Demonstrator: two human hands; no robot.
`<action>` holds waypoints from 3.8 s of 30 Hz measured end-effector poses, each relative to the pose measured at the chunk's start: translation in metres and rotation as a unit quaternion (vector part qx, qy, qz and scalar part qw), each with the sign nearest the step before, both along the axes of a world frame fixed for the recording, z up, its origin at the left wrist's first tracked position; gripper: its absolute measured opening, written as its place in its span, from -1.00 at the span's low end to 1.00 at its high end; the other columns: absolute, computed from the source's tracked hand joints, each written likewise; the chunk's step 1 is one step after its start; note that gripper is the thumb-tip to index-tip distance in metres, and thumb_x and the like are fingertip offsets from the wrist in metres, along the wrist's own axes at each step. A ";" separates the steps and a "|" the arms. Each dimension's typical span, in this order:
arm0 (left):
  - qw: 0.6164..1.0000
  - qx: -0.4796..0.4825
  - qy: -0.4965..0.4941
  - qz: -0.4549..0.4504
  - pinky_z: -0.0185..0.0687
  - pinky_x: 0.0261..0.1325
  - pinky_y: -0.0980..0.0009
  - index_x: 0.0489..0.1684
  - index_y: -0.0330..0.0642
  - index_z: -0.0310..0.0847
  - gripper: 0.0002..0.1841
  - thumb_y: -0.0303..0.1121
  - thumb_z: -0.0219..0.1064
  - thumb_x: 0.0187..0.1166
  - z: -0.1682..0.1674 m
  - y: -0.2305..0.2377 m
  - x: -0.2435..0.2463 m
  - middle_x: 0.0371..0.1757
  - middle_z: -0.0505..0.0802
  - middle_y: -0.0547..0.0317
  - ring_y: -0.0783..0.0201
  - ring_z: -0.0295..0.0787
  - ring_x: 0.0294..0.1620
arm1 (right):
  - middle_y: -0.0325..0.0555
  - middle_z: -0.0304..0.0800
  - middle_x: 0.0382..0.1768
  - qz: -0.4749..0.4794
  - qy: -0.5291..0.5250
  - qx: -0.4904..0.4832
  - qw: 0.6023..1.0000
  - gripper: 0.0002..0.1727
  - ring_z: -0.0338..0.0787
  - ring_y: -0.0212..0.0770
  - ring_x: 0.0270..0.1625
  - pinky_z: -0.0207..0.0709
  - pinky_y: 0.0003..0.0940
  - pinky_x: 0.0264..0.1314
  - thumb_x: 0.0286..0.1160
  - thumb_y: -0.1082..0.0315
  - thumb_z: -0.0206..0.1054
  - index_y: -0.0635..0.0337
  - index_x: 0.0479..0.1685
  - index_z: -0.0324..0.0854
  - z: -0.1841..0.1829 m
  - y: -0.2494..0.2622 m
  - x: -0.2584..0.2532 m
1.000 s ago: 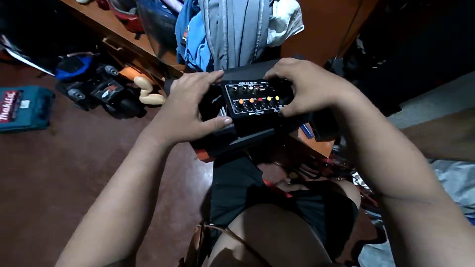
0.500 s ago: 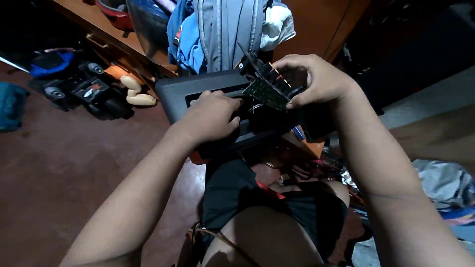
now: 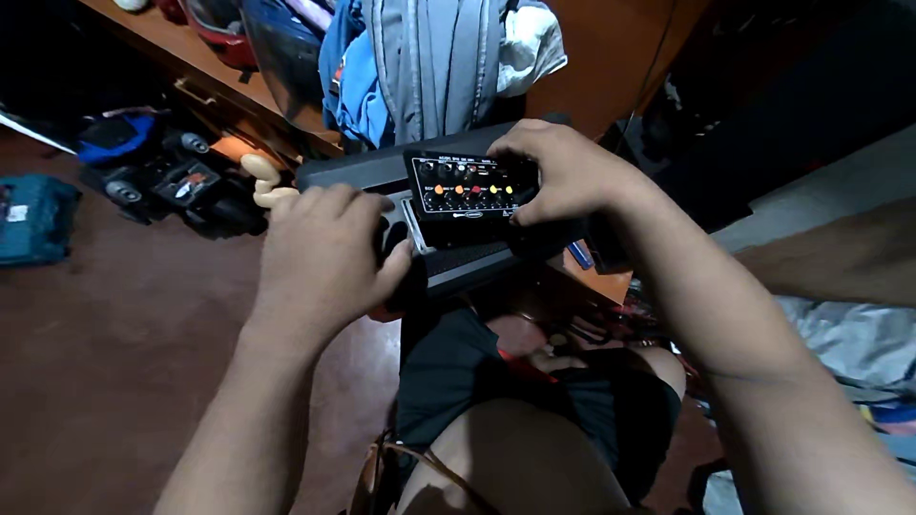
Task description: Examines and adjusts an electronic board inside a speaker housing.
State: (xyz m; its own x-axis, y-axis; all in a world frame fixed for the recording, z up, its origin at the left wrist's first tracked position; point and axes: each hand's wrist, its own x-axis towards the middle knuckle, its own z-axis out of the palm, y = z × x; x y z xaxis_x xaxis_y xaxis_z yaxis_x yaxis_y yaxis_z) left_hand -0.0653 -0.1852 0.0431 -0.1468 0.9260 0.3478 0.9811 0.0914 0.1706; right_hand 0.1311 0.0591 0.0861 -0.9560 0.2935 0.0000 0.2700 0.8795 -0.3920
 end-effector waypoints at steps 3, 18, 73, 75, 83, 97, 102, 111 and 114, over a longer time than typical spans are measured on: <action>0.997 0.060 -0.012 -0.039 0.30 0.40 -0.43 0.47 -0.26 0.54 -0.18 0.29 0.29 0.44 0.001 0.001 -0.008 0.39 0.68 -0.37 -0.44 0.56 0.42 | -0.05 0.67 0.33 -0.006 -0.018 0.022 1.000 -0.15 0.66 -0.12 0.38 0.58 -0.10 0.42 -0.16 0.10 0.75 0.07 0.39 0.66 0.001 -0.008 -0.004; 0.998 -0.048 -0.032 -0.039 -0.23 0.70 -0.58 0.69 -0.06 0.41 0.12 0.58 0.30 0.14 -0.013 0.038 -0.023 0.73 0.43 -0.22 -0.33 0.17 0.80 | 0.05 0.58 0.42 0.000 -0.101 0.090 0.991 -0.09 0.62 0.02 0.44 0.57 0.02 0.42 -0.08 0.08 0.76 0.11 0.49 0.57 0.006 -0.018 -0.015; 0.996 -0.045 0.032 -0.076 0.17 0.59 -0.46 0.36 -0.30 0.63 0.03 0.54 0.19 0.20 -0.009 0.053 -0.018 0.60 0.56 -0.30 -0.39 0.40 0.66 | -0.08 0.67 0.50 0.118 0.108 0.055 0.986 -0.15 0.47 -0.02 0.68 0.19 0.17 0.77 0.04 -0.01 0.60 0.10 0.51 0.62 -0.045 0.051 0.037; 0.995 -0.048 0.028 -0.077 0.15 0.61 -0.46 0.39 -0.29 0.62 0.04 0.55 0.18 0.21 -0.009 0.052 -0.018 0.61 0.55 -0.30 -0.39 0.37 0.67 | -0.10 0.67 0.51 0.115 0.112 0.055 0.986 -0.14 0.43 -0.01 0.71 0.13 0.20 0.79 0.04 -0.07 0.59 0.07 0.51 0.62 -0.050 0.052 0.037; 0.994 -0.083 0.044 -0.064 0.05 0.65 -0.50 0.36 -0.25 0.64 0.00 0.50 0.36 0.13 -0.008 0.052 -0.015 0.66 0.48 -0.30 -0.40 0.26 0.73 | -0.14 0.63 0.53 0.100 0.081 0.067 0.989 -0.06 0.34 0.03 0.75 0.03 0.27 0.80 -0.08 -0.06 0.67 -0.02 0.56 0.59 -0.050 0.049 0.033; 0.995 -0.011 0.050 -0.089 0.14 0.62 -0.48 0.30 -0.37 0.62 -0.01 0.47 0.27 0.21 -0.014 0.050 -0.012 0.53 0.64 -0.26 -0.33 0.46 0.64 | -0.04 0.51 0.62 0.103 0.066 0.111 0.986 0.11 0.43 0.04 0.69 0.17 0.27 0.71 -0.04 -0.17 0.69 0.00 0.73 0.40 -0.035 0.016 0.024; 0.994 -0.008 0.050 -0.094 0.25 0.59 -0.43 0.32 -0.40 0.59 -0.03 0.43 0.28 0.24 -0.016 0.050 -0.011 0.49 0.65 -0.29 -0.34 0.51 0.58 | -0.04 0.47 0.65 0.090 0.032 0.133 0.986 0.12 0.43 0.02 0.69 0.21 0.21 0.70 -0.02 -0.14 0.70 0.00 0.76 0.37 -0.026 -0.001 0.017; 0.995 -0.029 0.042 -0.089 0.16 0.65 -0.45 0.36 -0.46 0.57 -0.02 0.40 0.30 0.26 -0.014 0.048 -0.009 0.53 0.61 -0.35 -0.36 0.47 0.62 | -0.06 0.53 0.57 0.069 -0.067 0.179 0.979 -0.02 0.50 0.04 0.61 0.37 0.15 0.58 0.12 0.02 0.68 0.00 0.71 0.39 -0.015 -0.028 -0.015; 0.995 -0.028 0.046 -0.090 0.17 0.65 -0.44 0.35 -0.46 0.57 -0.03 0.40 0.28 0.28 -0.014 0.048 -0.009 0.52 0.61 -0.34 -0.36 0.49 0.61 | -0.05 0.56 0.54 0.066 -0.085 0.188 0.976 -0.01 0.53 0.05 0.58 0.46 0.12 0.49 0.07 0.03 0.69 0.03 0.69 0.40 -0.011 -0.030 -0.022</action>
State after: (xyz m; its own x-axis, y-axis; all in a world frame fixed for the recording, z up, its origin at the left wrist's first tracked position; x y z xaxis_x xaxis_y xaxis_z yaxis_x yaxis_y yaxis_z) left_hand -0.0741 -0.1371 0.0291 0.0524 0.9526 0.2998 0.9936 -0.0797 0.0797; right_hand 0.1090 0.0289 0.0748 -0.9811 0.1775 -0.0773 0.1776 0.9841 0.0056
